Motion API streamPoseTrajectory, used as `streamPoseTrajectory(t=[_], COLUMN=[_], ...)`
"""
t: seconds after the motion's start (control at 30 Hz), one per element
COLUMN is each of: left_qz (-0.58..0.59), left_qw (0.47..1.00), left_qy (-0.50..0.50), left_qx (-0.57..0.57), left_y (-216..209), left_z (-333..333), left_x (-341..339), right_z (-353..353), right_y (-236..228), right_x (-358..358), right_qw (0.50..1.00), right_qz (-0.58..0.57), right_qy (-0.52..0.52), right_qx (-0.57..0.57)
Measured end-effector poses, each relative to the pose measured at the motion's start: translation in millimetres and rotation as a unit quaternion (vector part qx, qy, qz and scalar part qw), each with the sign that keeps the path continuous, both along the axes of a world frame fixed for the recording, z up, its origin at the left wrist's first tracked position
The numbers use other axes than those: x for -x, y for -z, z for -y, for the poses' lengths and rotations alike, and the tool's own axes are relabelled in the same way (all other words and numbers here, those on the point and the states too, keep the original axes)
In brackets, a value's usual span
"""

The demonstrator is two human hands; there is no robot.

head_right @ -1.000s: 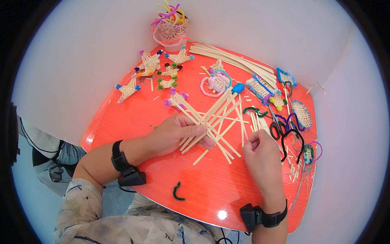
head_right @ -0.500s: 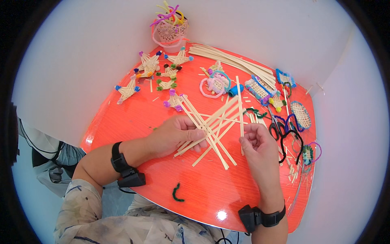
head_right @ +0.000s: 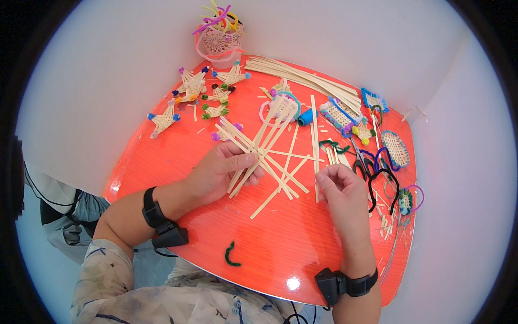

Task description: Weaving thin wooden or bamboo sticks together to create a decorative star shape.

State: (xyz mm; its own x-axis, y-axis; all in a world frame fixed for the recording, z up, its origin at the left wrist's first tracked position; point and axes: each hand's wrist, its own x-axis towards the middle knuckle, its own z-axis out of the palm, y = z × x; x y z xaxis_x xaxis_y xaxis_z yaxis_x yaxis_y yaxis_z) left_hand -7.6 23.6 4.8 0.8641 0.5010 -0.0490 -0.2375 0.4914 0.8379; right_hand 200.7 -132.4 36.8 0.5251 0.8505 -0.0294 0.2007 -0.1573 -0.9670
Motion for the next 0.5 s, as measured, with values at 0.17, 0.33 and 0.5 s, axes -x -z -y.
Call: streamPoseTrajectory(t=[0.17, 0.33, 0.5], left_qz=[0.015, 0.037, 0.0], left_qw=[0.999, 0.999, 1.0], left_qy=[-0.004, 0.014, 0.009], left_qx=[0.03, 0.022, 0.002], left_y=[4, 7, -1], left_z=[-1, -3, 2], left_x=[-1, 0, -1], right_z=[2, 0, -1], right_y=[1, 2, 1], right_x=[-3, -2, 4], right_qw=[0.998, 0.998, 0.996], right_qz=[-0.058, -0.056, -0.081], right_qy=[-0.007, -0.013, 0.003], right_qx=[-0.001, 0.007, -0.035])
